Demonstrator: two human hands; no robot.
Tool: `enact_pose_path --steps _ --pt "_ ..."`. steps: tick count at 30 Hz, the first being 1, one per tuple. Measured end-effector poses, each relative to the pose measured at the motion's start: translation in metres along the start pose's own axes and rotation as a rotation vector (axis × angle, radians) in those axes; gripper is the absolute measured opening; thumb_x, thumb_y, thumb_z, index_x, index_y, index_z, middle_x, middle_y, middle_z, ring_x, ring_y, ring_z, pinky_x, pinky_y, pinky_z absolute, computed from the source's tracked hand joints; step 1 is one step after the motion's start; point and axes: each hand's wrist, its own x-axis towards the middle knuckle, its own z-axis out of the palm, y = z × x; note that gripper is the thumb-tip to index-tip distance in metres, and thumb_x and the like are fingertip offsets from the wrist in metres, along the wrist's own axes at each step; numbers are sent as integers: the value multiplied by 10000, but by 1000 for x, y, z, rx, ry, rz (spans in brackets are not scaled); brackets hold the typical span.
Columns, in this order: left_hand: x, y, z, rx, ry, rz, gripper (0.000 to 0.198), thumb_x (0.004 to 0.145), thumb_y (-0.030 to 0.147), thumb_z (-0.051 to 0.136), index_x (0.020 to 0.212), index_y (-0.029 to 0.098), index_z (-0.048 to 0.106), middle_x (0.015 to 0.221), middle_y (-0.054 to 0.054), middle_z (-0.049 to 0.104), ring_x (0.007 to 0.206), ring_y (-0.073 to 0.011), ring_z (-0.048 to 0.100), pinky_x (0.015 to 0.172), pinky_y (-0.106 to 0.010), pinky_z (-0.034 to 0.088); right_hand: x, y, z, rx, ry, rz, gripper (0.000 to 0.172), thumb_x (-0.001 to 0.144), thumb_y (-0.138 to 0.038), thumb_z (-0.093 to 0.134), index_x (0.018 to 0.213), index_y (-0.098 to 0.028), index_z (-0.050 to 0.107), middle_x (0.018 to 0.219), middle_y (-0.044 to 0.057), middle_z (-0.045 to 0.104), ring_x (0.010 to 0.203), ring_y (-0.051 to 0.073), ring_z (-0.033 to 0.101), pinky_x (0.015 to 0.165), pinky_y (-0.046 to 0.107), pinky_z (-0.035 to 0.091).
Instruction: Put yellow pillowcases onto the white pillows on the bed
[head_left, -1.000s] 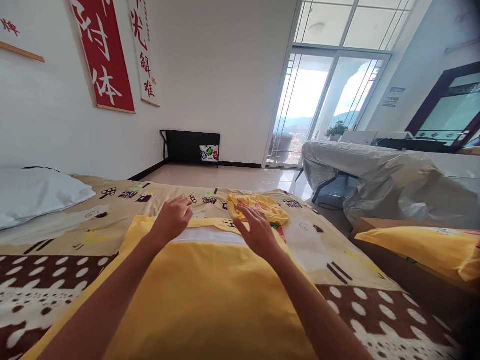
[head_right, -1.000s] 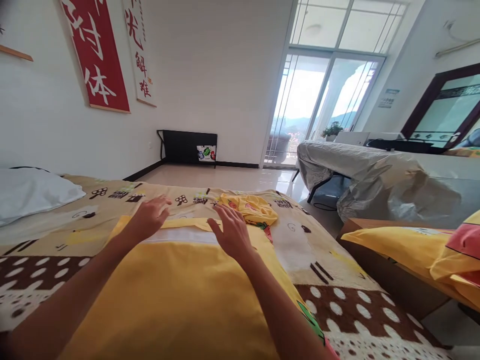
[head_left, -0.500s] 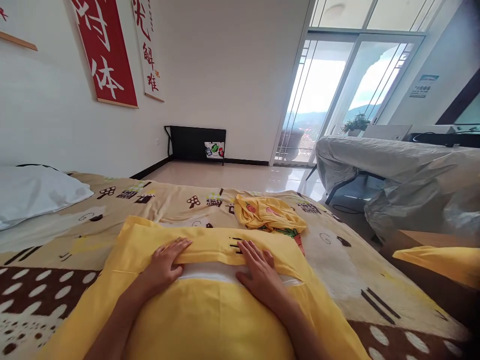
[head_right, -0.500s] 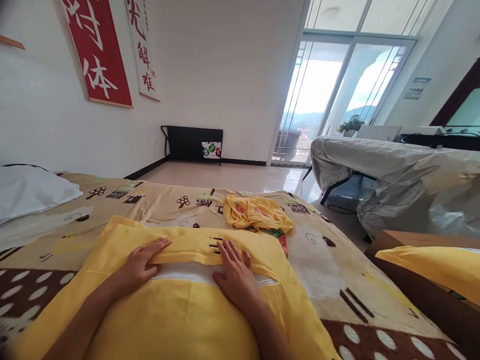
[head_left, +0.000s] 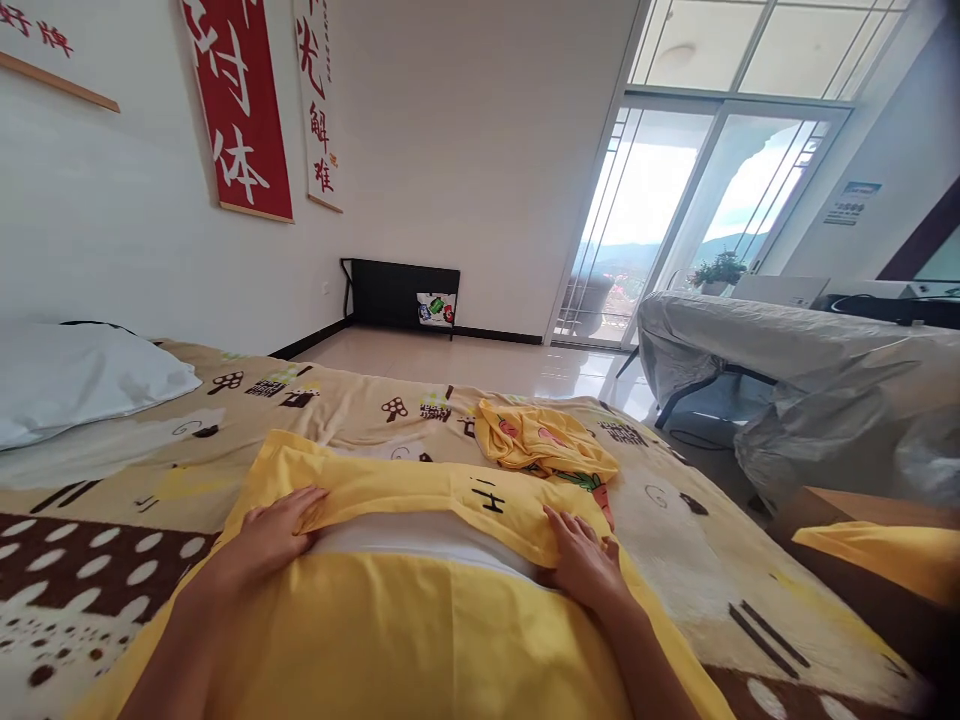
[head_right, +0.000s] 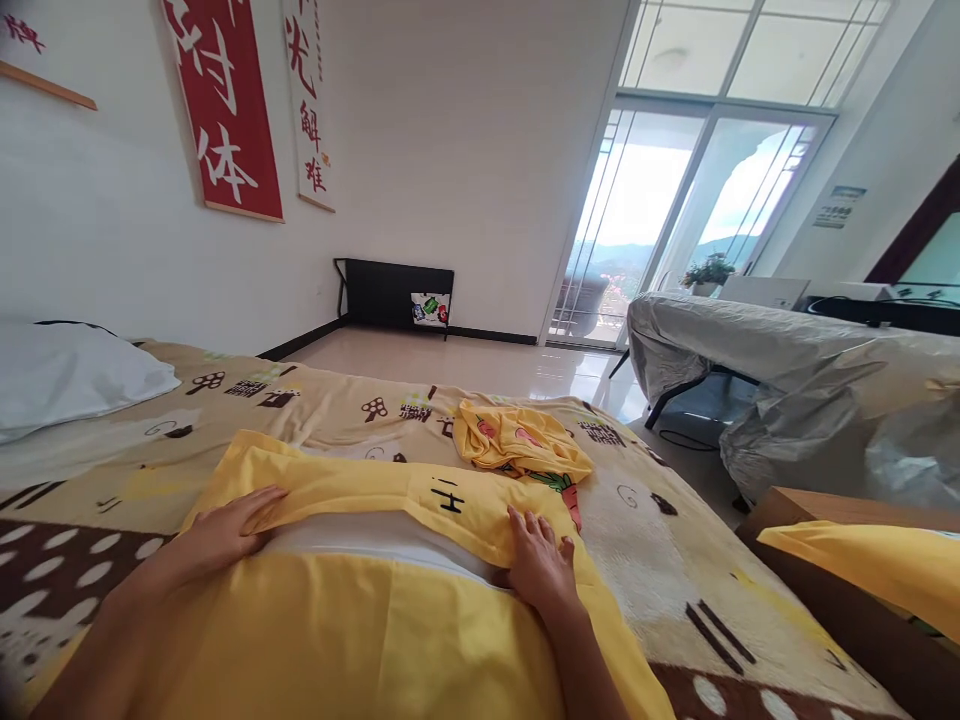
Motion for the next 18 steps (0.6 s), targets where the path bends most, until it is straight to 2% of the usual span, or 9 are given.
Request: enact_pose_path --steps 4,5,7,9,10,13,15,18 --pt "-16 -12 -15 -219 102 65 670 750 565 494 1278 156 548 1373 -101 523 1255 -306 477 1045 -395 372 -15 -1 -20 -6 73 -48 796 690 -192 533 1458 -190 324 1475 132 391 1360 306 334 1068 552 222" --pt "-20 -15 -17 -274 120 92 650 736 603 499 1207 164 591 1305 -100 577 1200 -297 517 1012 -375 395 -23 -5 -30 8 127 -111 792 696 -142 493 1465 -186 307 1479 134 384 1359 293 340 1075 542 214" --pt "-24 -21 -20 -353 130 151 503 731 554 518 1048 183 638 1142 -82 652 1080 -264 572 933 -334 427 -44 -25 -55 76 276 -312 810 702 -65 422 1481 -215 259 1499 112 356 1365 250 334 1091 501 205" --pt "-25 -24 -20 -378 126 181 342 739 458 505 906 187 630 992 -63 668 957 -232 591 846 -309 436 -71 -60 -79 184 407 -556 747 744 -56 397 1458 -251 296 1481 85 389 1342 219 364 1089 452 226" --pt "-25 -24 -20 -376 122 185 287 739 420 493 856 186 614 939 -55 661 905 -220 589 806 -302 431 -84 -82 -88 238 432 -664 654 782 -82 407 1414 -250 373 1430 86 456 1294 215 420 1075 430 254" --pt "-25 -23 -21 -349 111 175 200 743 340 445 773 183 566 853 -42 635 809 -200 564 731 -295 401 -109 -158 -98 301 334 -931 366 829 -90 421 1110 -216 619 1144 68 650 1081 186 567 986 348 352" --pt "-28 -22 -23 -334 101 170 173 742 301 417 750 182 543 828 -44 623 792 -199 551 719 -297 387 -111 -204 -88 266 216 -999 295 797 -47 429 944 -169 654 985 79 674 950 176 611 867 294 416" --pt "-32 -22 -24 -322 78 174 154 754 268 395 748 183 524 835 -52 619 806 -204 550 727 -303 383 -98 -254 -63 247 97 -893 273 784 -47 435 906 -132 664 1000 124 651 834 176 639 696 254 447"
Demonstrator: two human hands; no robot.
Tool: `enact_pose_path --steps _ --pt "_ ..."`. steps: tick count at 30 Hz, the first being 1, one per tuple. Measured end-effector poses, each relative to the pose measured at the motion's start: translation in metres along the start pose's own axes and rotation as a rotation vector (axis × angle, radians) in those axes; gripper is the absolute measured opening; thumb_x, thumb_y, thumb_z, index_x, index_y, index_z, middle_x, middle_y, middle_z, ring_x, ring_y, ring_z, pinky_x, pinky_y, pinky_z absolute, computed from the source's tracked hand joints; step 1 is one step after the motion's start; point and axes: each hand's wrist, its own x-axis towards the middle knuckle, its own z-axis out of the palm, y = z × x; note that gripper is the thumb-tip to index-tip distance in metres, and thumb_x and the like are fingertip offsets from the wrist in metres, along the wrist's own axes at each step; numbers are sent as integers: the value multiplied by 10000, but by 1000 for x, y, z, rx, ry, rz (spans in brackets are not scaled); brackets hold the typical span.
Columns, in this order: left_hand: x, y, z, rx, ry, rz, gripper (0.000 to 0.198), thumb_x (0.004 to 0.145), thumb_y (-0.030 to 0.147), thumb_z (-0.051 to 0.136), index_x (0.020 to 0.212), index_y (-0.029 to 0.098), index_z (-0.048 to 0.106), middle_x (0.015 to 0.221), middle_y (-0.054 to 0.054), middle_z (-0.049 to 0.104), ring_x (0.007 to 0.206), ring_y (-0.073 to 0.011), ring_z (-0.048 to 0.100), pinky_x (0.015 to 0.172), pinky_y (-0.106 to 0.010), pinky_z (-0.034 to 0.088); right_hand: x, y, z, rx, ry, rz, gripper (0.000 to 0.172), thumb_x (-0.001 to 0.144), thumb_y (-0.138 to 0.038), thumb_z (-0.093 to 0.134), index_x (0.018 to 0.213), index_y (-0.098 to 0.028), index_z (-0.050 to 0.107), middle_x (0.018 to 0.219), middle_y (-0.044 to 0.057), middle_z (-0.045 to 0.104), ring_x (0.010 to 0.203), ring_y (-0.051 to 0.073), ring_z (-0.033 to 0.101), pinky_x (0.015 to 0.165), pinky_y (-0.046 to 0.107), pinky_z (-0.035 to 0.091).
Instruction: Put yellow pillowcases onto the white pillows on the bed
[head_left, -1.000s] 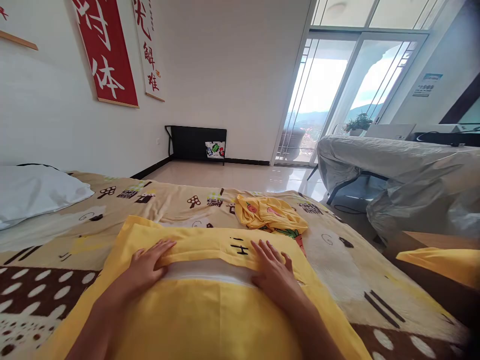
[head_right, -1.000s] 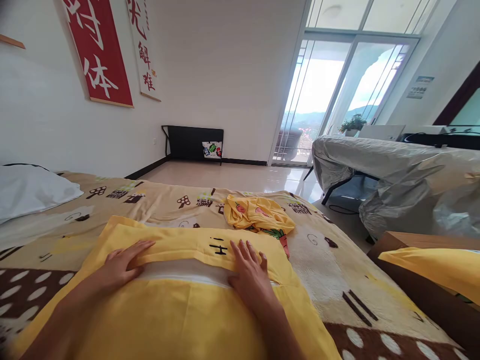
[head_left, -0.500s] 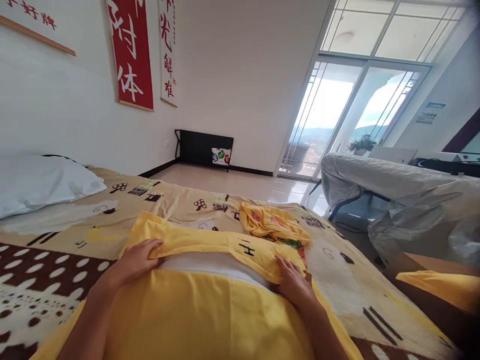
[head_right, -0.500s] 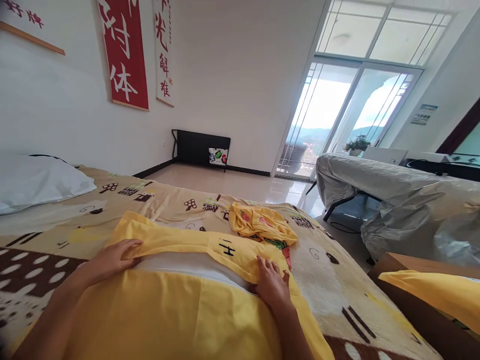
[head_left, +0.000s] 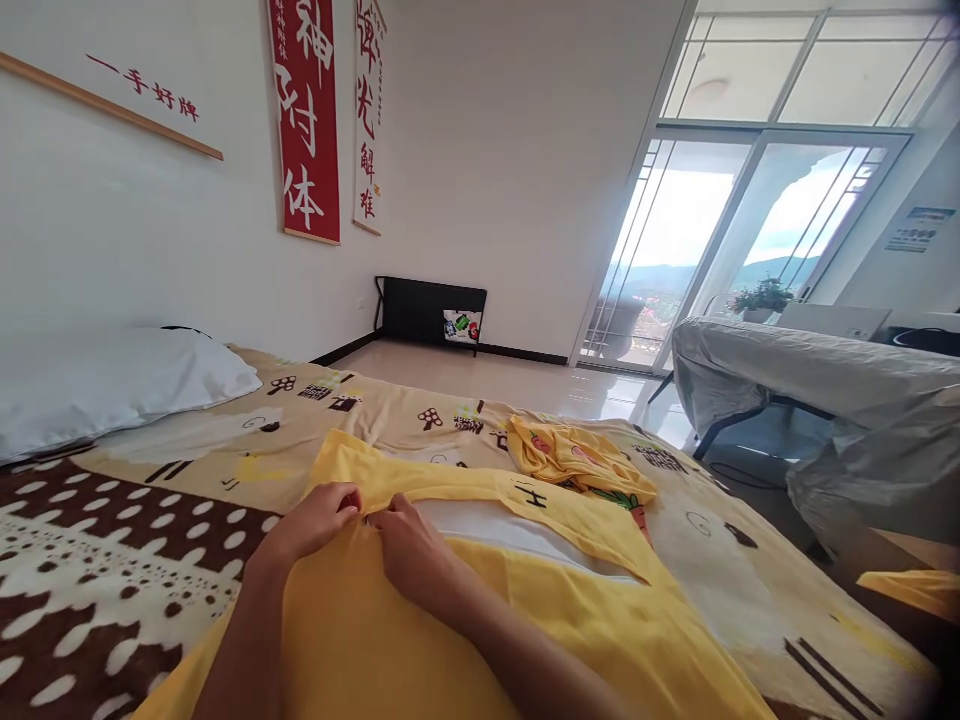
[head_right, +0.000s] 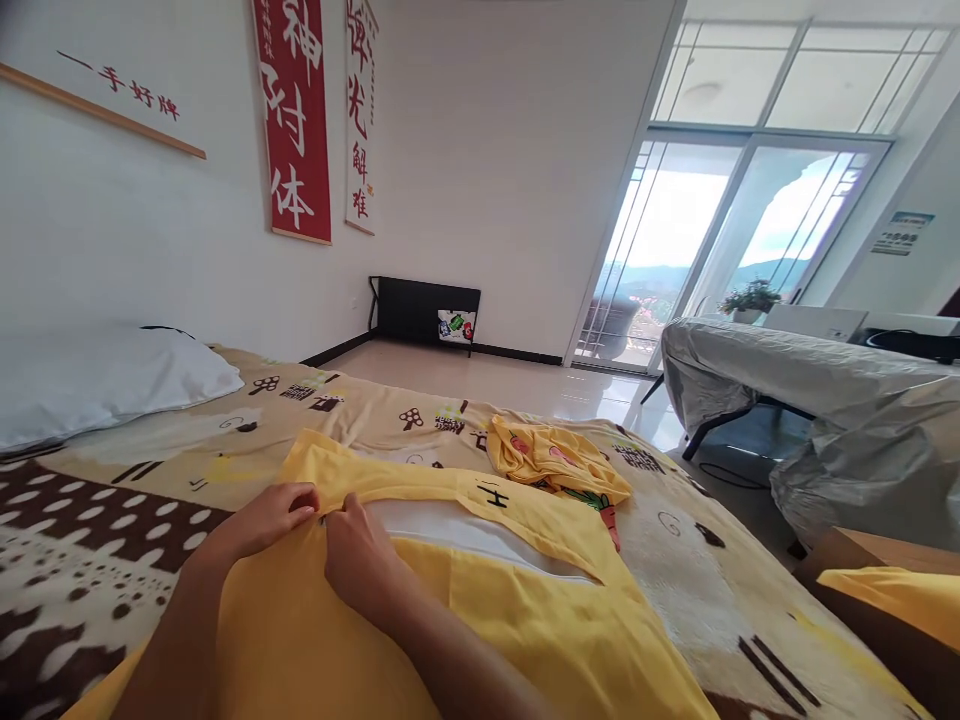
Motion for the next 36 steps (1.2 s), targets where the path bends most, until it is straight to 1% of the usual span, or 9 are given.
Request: enact_pose_path --steps 2,5,9,14,17,21,23,30,36 --pt "-2 -1 0 3 -13 1 142 754 243 394 760 183 523 861 -59 624 832 -209 555 747 -307 387 19 -2 18 3 -9 112 255 834 -132 442 920 -124 681 1001 152 655 822 209 657 644 268 450" --pt "-2 -4 0 -2 -20 -8 154 745 208 398 803 179 538 917 -69 629 876 -215 557 780 -315 390 35 -3 28 -45 -7 208 251 836 -207 485 929 -124 703 915 165 692 849 270 673 649 302 460" --pt "-1 -13 2 -30 -26 -18 197 739 210 418 878 181 554 951 -67 628 863 -216 556 746 -310 403 44 -2 26 -56 -10 208 261 761 -156 536 957 -143 707 905 157 712 842 272 680 644 295 448" --pt "0 -20 5 -80 -35 81 305 755 279 450 1008 199 600 1032 -65 592 921 -216 543 829 -322 408 56 8 22 7 6 210 261 785 -207 497 887 -167 734 887 135 727 760 214 667 558 256 373" --pt "2 -16 3 -93 -23 88 291 763 313 430 955 194 612 1009 -63 586 930 -219 535 830 -321 405 61 11 19 40 15 197 266 782 -201 490 845 -174 747 851 116 734 700 166 641 530 244 327" --pt "2 -7 1 -63 -5 91 159 720 291 420 722 185 539 835 -43 569 812 -208 524 738 -309 396 59 8 14 53 44 193 258 779 -206 499 845 -178 746 868 114 735 739 168 644 550 254 309" --pt "1 -5 0 -57 -3 91 118 706 279 420 668 190 488 776 -31 550 757 -198 509 693 -303 380 55 5 12 56 54 196 259 797 -215 490 861 -186 739 890 111 734 780 179 652 569 257 316" --pt "-10 -5 -12 -58 49 132 175 759 331 428 709 187 512 820 -43 573 800 -202 526 744 -304 386 49 -4 5 59 38 232 264 810 -236 477 907 -185 718 921 114 724 827 215 658 589 260 351" --pt "-15 -2 -16 -62 39 159 175 762 328 442 730 186 539 835 -39 576 809 -195 531 758 -294 389 42 5 -12 42 -17 245 220 727 -194 540 823 -196 738 862 94 726 788 205 643 581 258 354"
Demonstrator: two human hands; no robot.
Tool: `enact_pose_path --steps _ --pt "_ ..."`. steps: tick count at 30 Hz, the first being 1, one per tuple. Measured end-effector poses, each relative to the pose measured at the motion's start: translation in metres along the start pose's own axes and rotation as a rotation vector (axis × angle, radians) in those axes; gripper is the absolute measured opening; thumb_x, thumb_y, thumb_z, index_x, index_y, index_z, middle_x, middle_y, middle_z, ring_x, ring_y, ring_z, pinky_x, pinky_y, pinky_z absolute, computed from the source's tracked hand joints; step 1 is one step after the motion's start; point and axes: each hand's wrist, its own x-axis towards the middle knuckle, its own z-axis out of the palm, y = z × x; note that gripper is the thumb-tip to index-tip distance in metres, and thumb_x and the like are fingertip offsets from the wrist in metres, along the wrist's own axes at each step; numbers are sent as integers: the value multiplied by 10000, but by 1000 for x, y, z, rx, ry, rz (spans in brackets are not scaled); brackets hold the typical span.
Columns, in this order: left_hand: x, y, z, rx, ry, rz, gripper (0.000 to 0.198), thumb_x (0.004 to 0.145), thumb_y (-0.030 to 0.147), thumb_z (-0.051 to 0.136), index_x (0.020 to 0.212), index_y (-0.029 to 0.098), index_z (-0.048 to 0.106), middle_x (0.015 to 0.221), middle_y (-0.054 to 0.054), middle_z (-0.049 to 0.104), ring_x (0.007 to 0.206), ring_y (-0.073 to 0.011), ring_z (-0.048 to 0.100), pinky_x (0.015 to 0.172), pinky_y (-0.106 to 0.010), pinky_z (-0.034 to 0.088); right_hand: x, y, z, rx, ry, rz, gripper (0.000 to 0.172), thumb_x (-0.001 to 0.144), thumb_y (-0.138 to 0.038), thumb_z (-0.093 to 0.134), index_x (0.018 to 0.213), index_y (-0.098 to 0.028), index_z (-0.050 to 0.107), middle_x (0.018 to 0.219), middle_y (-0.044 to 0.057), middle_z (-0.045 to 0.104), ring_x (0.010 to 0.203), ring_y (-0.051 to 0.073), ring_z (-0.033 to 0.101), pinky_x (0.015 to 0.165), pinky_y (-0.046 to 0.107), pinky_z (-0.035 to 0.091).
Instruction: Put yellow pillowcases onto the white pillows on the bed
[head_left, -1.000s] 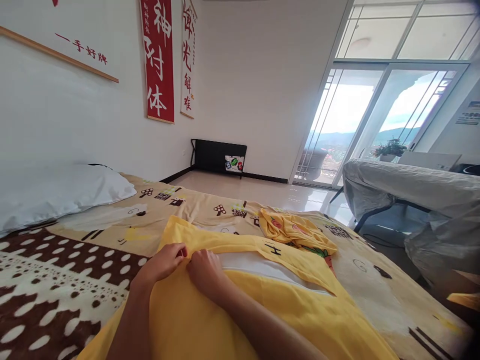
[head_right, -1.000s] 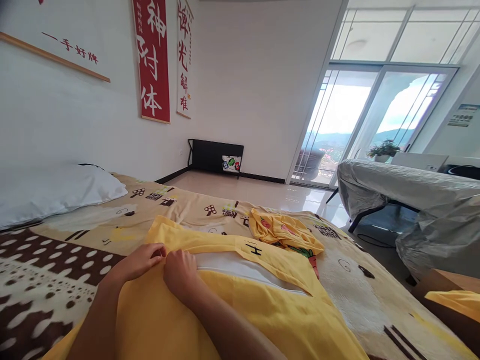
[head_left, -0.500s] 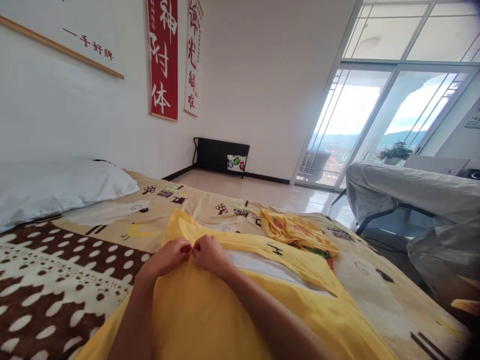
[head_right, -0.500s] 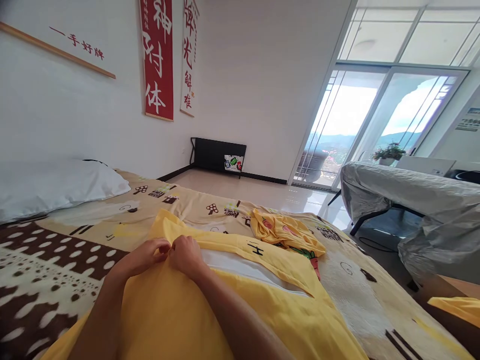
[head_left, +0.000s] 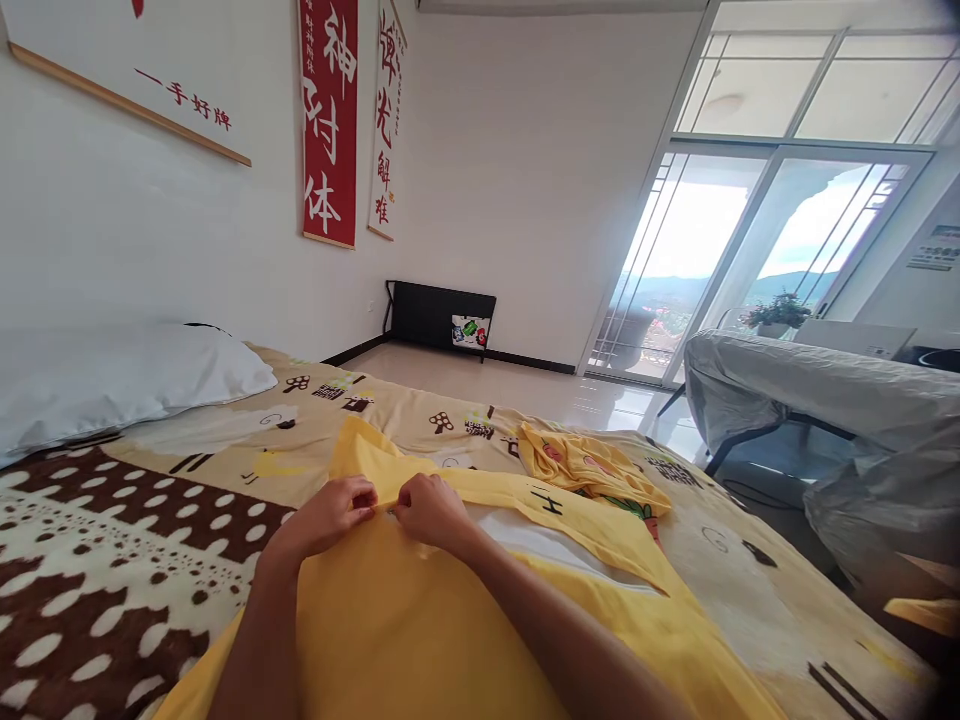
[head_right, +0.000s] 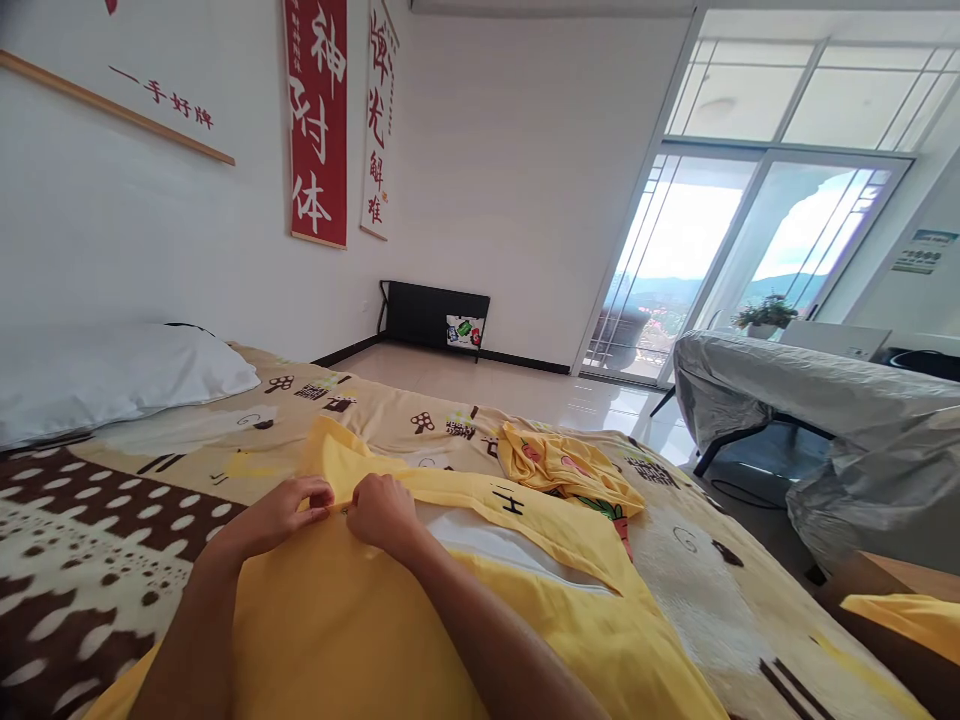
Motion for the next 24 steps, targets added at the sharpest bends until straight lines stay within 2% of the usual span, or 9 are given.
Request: enact_pose_path --steps 5,14,17,20,22,24 --pt "-2 0 -1 1 15 3 185 768 333 439 756 185 549 849 -40 578 828 -196 540 773 -297 385 -9 13 -18 -4 -50 13 193 706 -164 564 781 -190 740 791 62 717 756 164 623 577 224 356" --pt "-3 -4 0 66 17 -10 159 758 296 431 744 192 551 880 -47 590 867 -203 543 810 -305 372 -25 28 -31 4 -57 10 171 699 -141 558 719 -184 722 733 22 690 698 129 585 564 209 339" --pt "-2 -4 2 85 6 -18 157 754 286 430 722 189 549 900 -53 592 898 -210 542 810 -305 365 -34 36 -35 -68 7 -15 169 700 -128 549 689 -176 710 765 38 683 747 149 584 600 227 351" --pt "-2 -3 1 103 -3 -34 138 743 261 432 703 186 541 904 -55 594 901 -209 544 807 -307 357 -41 47 -38 -144 80 -75 160 707 -116 559 695 -165 710 863 64 681 854 167 583 698 234 381" --pt "-2 -1 1 120 -13 -52 122 742 236 435 711 185 542 912 -53 600 899 -205 550 817 -314 353 -44 56 -42 -128 80 -70 155 716 -119 569 723 -163 718 882 67 685 860 163 586 715 226 386" --pt "-1 1 1 175 -39 -98 120 755 203 438 743 188 557 941 -44 615 919 -201 559 848 -330 347 -47 64 -48 -106 47 -34 144 721 -137 584 725 -167 725 816 57 693 808 159 591 668 221 381"
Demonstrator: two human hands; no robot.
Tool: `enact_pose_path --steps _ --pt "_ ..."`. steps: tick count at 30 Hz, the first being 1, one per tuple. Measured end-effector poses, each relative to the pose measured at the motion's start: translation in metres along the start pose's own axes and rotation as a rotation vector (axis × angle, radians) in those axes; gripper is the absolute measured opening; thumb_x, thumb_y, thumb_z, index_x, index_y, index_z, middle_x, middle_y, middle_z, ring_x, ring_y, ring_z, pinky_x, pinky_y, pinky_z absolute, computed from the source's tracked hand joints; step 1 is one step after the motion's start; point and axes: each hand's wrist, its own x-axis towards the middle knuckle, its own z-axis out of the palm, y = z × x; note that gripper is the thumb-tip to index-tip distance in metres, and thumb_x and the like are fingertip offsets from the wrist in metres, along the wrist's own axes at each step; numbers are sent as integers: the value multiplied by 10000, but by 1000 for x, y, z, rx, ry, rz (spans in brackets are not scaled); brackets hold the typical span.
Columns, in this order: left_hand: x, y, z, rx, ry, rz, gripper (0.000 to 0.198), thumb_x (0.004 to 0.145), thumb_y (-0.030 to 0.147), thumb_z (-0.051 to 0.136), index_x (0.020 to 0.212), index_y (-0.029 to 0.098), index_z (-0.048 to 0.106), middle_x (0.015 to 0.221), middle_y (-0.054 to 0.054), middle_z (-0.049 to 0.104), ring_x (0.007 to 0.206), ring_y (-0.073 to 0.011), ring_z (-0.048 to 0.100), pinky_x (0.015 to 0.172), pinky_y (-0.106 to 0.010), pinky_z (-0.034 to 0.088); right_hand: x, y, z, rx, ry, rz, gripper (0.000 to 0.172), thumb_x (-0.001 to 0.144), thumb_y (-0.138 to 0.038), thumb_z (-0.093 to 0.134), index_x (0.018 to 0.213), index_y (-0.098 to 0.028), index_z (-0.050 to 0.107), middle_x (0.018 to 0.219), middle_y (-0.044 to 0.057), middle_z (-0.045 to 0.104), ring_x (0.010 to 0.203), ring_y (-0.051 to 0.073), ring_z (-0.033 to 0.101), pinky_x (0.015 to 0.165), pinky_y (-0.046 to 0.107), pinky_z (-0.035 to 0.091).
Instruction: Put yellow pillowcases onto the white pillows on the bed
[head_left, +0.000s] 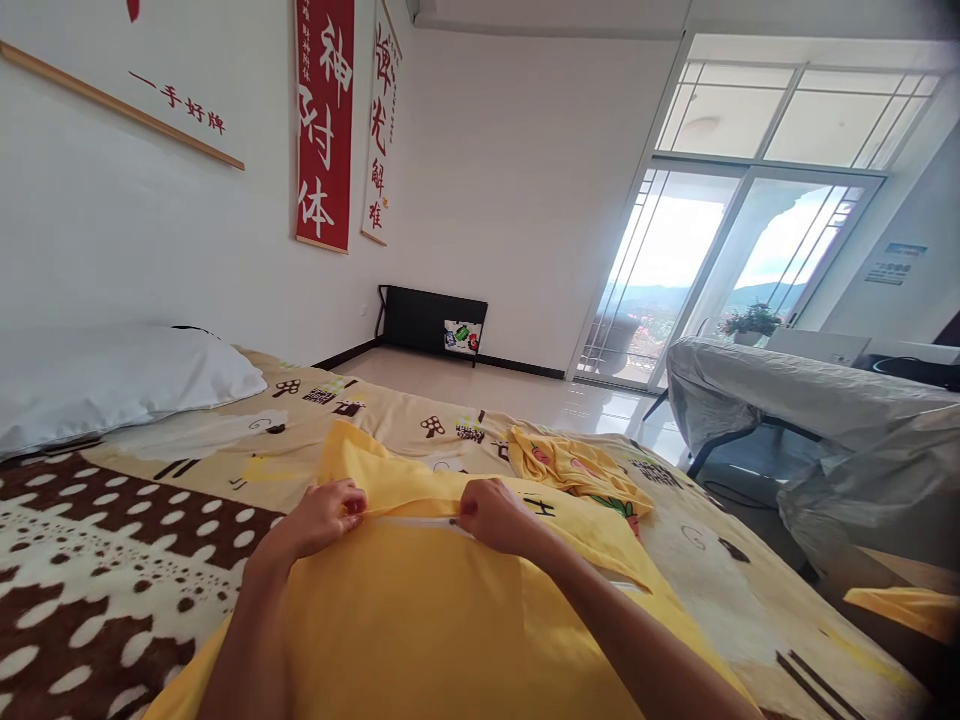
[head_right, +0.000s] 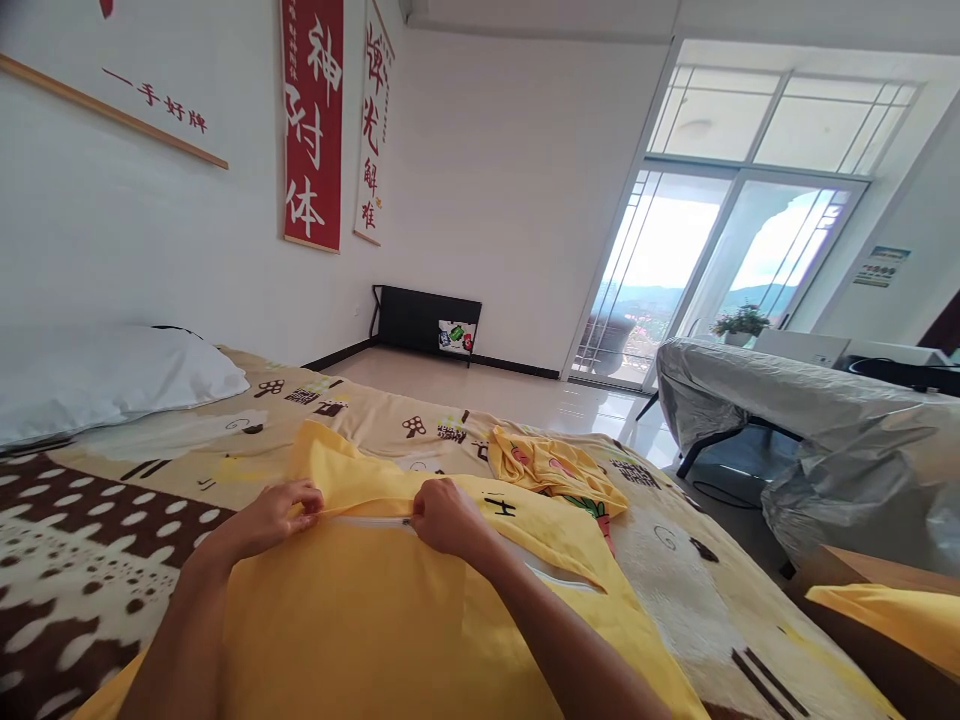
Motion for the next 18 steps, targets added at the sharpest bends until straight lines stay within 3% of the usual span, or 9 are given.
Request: enact_pose_path --steps 3,6,9,13,18 --pt "0 10 4 120 -35 -128 201 750 89 400 768 183 576 934 -51 647 935 -231 576 890 -415 326 -6 11 -10 -31 -16 45 166 702 -106 573 662 -163 723 687 49 681 745 161 580 603 222 351" --pt "-1 32 11 215 51 -197 354 735 -5 321 869 162 603 1003 -121 641 1024 -300 554 913 -506 283 -12 16 -18 -29 -9 68 195 692 -72 543 652 -153 717 687 49 678 709 146 559 581 216 338" --pt "-2 66 21 251 169 -95 453 760 -12 303 1062 169 588 1147 -142 597 1111 -291 516 946 -474 281 -14 15 -19 -20 -28 80 183 734 -115 537 668 -154 703 700 47 664 697 138 545 563 217 320" --pt "4 105 42 99 251 89 445 829 106 365 1248 162 506 1256 -154 550 1189 -279 467 988 -433 288 -14 12 -14 -70 -61 77 174 783 -159 531 770 -172 704 771 51 666 751 152 570 594 230 321" --pt "25 110 67 -21 264 123 277 855 144 350 989 128 592 1066 -159 597 1046 -289 513 896 -431 351 -20 23 -10 -196 11 57 212 790 -136 546 944 -189 681 932 60 684 902 183 602 703 248 354"
